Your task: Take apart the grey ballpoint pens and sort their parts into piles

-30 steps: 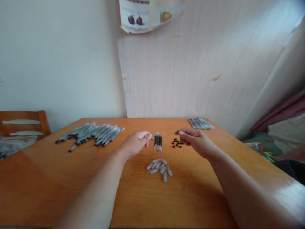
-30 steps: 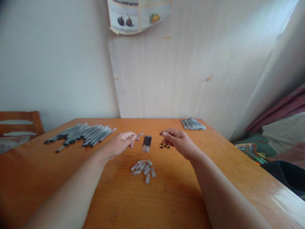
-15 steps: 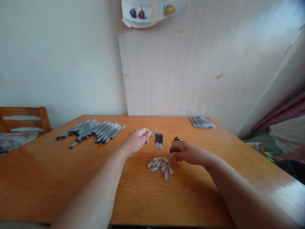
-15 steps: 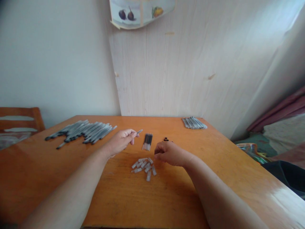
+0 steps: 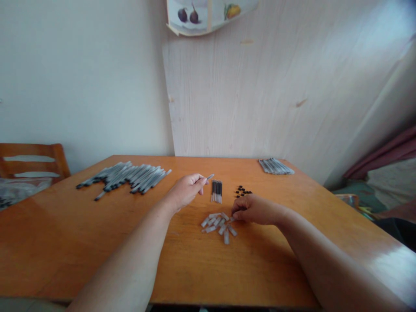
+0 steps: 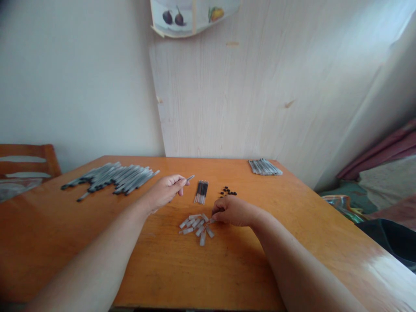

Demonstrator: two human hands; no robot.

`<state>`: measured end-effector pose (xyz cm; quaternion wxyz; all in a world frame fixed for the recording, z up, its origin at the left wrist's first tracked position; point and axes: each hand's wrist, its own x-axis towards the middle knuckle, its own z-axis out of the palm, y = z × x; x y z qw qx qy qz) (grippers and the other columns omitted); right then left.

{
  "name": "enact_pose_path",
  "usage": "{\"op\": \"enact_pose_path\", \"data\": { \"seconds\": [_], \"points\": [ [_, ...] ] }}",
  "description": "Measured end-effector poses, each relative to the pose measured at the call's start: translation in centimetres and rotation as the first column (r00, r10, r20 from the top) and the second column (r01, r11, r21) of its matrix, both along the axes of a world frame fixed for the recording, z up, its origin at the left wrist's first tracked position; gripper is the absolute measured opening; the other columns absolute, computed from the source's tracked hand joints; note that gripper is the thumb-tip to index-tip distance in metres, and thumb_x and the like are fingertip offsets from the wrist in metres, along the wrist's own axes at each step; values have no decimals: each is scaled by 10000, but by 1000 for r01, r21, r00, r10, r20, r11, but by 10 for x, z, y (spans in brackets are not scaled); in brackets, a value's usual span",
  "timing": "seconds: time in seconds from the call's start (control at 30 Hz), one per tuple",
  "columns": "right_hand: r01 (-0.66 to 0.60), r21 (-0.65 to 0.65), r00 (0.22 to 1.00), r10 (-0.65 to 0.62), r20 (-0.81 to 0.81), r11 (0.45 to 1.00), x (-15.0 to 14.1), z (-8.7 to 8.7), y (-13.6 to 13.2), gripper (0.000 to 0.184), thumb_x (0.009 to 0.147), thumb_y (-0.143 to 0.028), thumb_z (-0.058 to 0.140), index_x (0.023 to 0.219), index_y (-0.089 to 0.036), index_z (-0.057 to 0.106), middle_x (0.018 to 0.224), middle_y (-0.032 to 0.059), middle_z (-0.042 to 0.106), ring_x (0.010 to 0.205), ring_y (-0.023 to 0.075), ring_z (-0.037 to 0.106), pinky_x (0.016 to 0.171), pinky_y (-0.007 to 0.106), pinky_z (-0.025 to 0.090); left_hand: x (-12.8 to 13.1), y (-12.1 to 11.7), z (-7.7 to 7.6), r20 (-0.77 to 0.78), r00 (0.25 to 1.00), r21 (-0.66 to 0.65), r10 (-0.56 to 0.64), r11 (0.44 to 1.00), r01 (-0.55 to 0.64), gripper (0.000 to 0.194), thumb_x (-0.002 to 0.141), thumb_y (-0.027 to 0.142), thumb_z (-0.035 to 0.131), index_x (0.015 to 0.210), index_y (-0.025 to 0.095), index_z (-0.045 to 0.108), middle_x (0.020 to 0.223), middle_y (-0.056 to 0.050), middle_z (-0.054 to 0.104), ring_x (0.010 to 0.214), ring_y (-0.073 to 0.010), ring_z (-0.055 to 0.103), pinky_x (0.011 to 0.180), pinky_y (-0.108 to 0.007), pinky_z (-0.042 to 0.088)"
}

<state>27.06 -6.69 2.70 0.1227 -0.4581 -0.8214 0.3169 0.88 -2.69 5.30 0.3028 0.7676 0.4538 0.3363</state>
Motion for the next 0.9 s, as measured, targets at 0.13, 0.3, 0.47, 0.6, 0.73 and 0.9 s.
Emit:
{"op": "enact_pose_path", "data": {
  "seconds": [0.13,0.3,0.47,0.6,0.73,0.9],
  "points": [
    [15,-17,1000,-15,16,1000,0,1,-1,126,765,-261,614,821,-179,691,711,3,626,645,127,521,579,239,388,0,0,0,21,1000,-23,12,1000,-12,411,884,512,418,780,169,618,764,-19,645,611,-117,488,607,-245,369],
    [30,-26,999,-30,-28,999,0,-1,0,127,774,-260,600,822,-169,674,702,3,616,626,120,499,566,235,376,2,0,0,157,987,-113,36,993,-18,397,861,512,460,766,153,600,730,-18,613,527,-83,421,531,-226,337],
    [138,97,984,-125,-129,986,-3,-2,3,148,804,-280,562,750,-158,625,693,7,591,633,118,492,586,242,373,5,0,3,445,889,-263,111,965,11,256,822,349,523,955,143,596,688,8,559,463,-57,376,442,-194,259],
    [239,137,961,-213,-175,961,-13,2,1,195,836,-322,524,761,-164,611,671,1,575,605,113,484,550,237,351,8,-3,6,602,783,-337,155,939,73,206,799,205,497,979,141,576,696,-7,594,487,-67,470,459,-184,310],
    [304,153,932,-261,-251,940,-28,3,-5,207,841,-339,523,756,-168,605,659,-4,570,601,110,476,550,232,356,13,-8,6,699,700,-360,145,917,169,181,823,190,520,998,148,541,815,-64,675,659,-128,635,620,-235,440],
    [290,23,890,-261,-373,957,-45,3,-12,237,854,-378,515,818,-165,613,687,3,584,597,111,506,551,231,386,18,-8,0,764,638,-343,99,900,271,147,849,192,552,988,150,529,926,-123,705,838,-204,690,731,-297,462]
  ]
}}
